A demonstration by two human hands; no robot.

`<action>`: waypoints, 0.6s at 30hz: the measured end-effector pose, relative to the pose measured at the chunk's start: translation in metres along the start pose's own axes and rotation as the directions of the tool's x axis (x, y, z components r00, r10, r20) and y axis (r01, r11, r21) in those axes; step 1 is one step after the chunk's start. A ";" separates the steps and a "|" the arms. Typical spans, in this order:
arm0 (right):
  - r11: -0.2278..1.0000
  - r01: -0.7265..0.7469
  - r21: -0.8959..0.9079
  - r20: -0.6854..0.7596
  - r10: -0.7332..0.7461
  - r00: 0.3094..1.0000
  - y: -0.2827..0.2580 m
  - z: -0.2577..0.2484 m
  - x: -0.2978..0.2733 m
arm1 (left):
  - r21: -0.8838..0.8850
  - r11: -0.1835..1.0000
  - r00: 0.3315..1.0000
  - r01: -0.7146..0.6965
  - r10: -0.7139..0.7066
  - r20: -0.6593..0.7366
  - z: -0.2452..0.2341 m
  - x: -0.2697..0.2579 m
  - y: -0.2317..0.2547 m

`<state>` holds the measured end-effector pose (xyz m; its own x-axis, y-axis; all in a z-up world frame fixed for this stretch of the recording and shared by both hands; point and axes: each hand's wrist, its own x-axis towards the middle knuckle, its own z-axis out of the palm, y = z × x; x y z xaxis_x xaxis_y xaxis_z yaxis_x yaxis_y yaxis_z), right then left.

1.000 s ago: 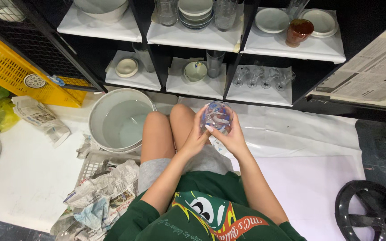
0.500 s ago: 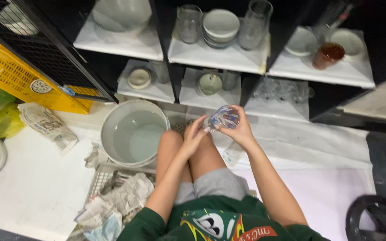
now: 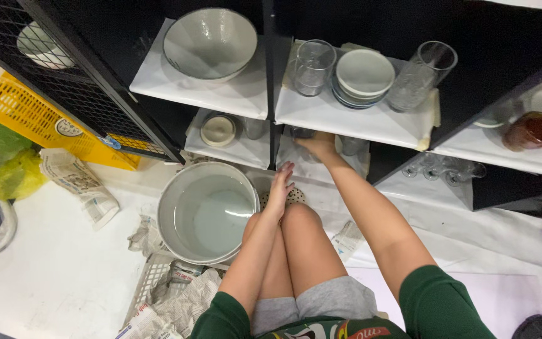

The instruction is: The person sits on the floor and wraps various dishes, including cups and glasses, with newspaper. The person picks up each item, wraps it, and places it on a nearby shelf.

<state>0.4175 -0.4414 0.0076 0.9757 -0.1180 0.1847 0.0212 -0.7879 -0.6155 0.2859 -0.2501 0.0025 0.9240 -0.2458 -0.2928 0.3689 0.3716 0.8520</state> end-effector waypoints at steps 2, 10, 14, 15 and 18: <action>0.996 -0.038 -0.075 0.079 0.044 0.996 0.023 0.027 0.019 | 0.040 0.999 0.999 -0.020 0.022 -0.031 -0.003 0.001 -0.004; 0.992 -0.119 -0.033 0.289 0.123 0.949 0.050 0.056 0.042 | 0.035 0.999 0.999 0.004 -0.003 -0.045 -0.003 0.005 -0.012; 0.976 -0.171 -0.136 0.299 0.205 0.932 0.049 0.058 0.042 | 0.063 0.998 0.994 -0.024 0.031 -0.109 -0.008 0.020 -0.034; 0.967 -0.173 -0.188 0.279 0.221 0.934 0.046 0.062 0.043 | 0.082 0.996 0.990 -0.041 0.052 -0.130 -0.009 0.026 -0.043; 0.955 -0.143 -0.258 0.271 0.214 0.938 0.043 0.066 0.041 | 0.100 0.988 0.983 -0.115 0.128 -0.135 -0.017 0.035 -0.073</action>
<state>0.4732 -0.4405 -0.0621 0.9793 -0.1156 -0.1662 -0.1760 -0.8919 -0.4166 0.2931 -0.2702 -0.0771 0.9686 -0.0733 -0.2376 0.2486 0.3059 0.9190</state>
